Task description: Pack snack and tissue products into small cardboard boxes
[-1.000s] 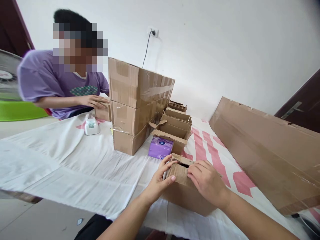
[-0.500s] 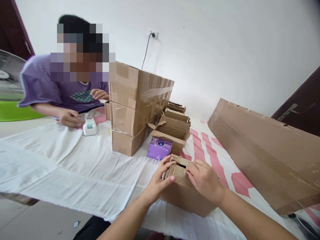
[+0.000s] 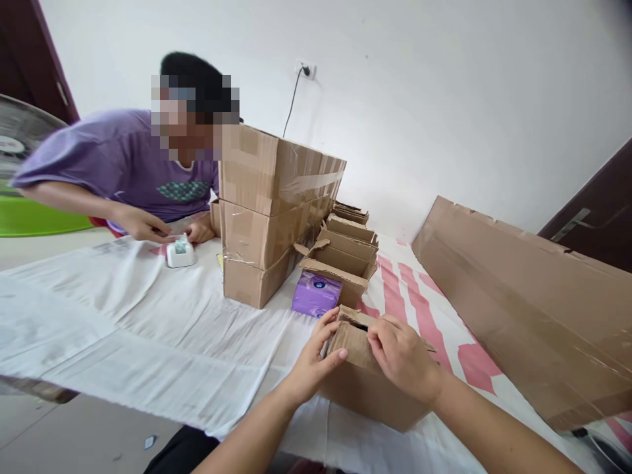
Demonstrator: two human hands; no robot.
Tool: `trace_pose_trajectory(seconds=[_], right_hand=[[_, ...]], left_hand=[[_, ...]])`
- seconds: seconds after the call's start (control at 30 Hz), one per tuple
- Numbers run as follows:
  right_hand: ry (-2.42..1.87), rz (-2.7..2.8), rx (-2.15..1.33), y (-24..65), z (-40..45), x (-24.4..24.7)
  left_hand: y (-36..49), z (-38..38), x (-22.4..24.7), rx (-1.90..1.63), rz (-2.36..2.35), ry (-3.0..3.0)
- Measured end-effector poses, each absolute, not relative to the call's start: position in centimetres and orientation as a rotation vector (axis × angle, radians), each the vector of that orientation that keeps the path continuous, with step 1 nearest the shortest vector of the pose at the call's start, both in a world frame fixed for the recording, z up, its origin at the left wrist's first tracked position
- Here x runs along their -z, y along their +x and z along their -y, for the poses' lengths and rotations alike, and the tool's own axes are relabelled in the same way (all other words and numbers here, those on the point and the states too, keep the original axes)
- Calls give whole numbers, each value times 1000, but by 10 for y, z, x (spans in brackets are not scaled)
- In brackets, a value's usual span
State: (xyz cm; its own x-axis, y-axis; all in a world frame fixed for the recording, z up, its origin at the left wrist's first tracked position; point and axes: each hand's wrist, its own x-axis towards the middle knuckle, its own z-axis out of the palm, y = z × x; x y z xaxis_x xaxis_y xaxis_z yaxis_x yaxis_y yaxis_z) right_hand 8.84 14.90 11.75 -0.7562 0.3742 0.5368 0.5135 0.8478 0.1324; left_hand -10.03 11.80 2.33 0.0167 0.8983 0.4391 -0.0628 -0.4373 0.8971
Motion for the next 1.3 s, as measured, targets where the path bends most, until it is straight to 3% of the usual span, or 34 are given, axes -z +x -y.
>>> trace_pose_trajectory(seconds=[0.57,1.3], right_hand=[[-812,2191,-4,95,-146,-123],[-1091,2464,257,71,-126,-131]], left_hand=[[-97,-114,-30,-1528,-907,1554],[-97,-112,-28,-1554,-858,1576]])
